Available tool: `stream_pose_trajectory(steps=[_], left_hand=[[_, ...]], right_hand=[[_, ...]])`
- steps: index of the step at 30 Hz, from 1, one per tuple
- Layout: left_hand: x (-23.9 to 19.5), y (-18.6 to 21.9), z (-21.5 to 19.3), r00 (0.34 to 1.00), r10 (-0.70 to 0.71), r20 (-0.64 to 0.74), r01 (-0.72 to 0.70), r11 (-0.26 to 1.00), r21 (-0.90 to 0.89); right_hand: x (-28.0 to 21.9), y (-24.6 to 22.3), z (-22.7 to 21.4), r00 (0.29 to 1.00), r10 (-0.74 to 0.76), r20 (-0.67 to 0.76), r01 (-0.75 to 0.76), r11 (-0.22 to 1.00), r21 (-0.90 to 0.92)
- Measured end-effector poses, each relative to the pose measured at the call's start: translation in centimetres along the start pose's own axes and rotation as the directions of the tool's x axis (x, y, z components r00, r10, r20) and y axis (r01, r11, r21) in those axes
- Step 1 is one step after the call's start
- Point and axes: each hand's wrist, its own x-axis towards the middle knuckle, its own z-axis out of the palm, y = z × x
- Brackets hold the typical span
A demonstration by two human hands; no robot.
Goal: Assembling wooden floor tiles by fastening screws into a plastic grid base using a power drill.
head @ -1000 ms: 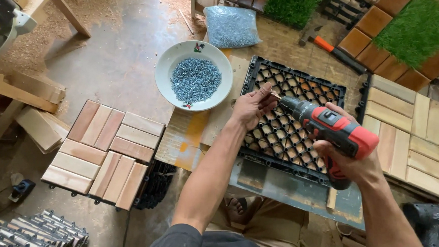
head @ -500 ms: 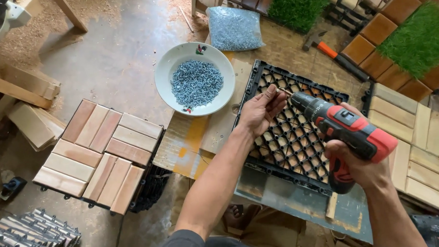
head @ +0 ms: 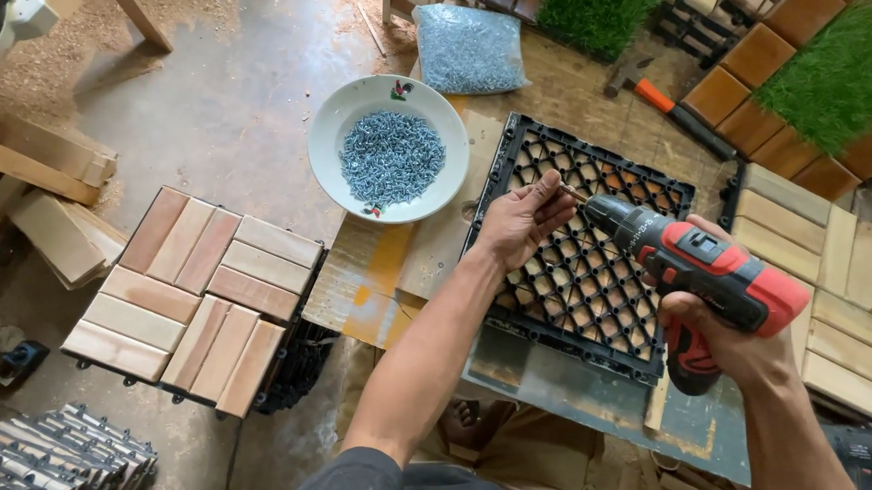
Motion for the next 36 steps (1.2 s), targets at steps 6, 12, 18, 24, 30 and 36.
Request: stream_pose_trajectory(steps=[6, 12, 18, 24, 30, 36], left_hand=[[-1.9, 1.6, 0.3, 0.991, -0.137, -0.007, 0.134, 0.952, 0.275], [-1.2, 1.4, -0.6, 0.980, -0.200, -0.019, 0.199, 0.954, 0.223], [-2.0, 2.1, 0.4, 0.984, -0.139, -0.107, 0.171, 0.898, 0.406], [-2.4, 2.0, 1.2, 0.993, -0.115, -0.026, 0.118, 0.970, 0.213], [-0.4, -0.1, 2.2, 0.803, 0.584, 0.118, -0.135, -0.014, 0.991], [2.0, 0.0, 0.9, 0.932, 0.324, 0.164, 0.146, -0.748, 0.648]], right_hand=[[0.5, -0.3, -2.7, 0.991, 0.063, 0.119, -0.040, 0.982, -0.187], [1.4, 1.5, -3.3, 0.841, -0.455, 0.293, 0.537, 0.766, -0.353], [0.6, 0.8, -2.5, 0.846, -0.402, 0.350, 0.527, 0.731, -0.433], [0.8, 0.4, -0.6, 0.999, 0.025, 0.044, -0.025, 1.000, 0.007], [4.4, -8.6, 1.8, 0.817, 0.527, -0.232, -0.545, 0.838, -0.014], [11.5, -5.6, 0.5, 0.907, 0.389, -0.161, -0.394, 0.919, 0.003]])
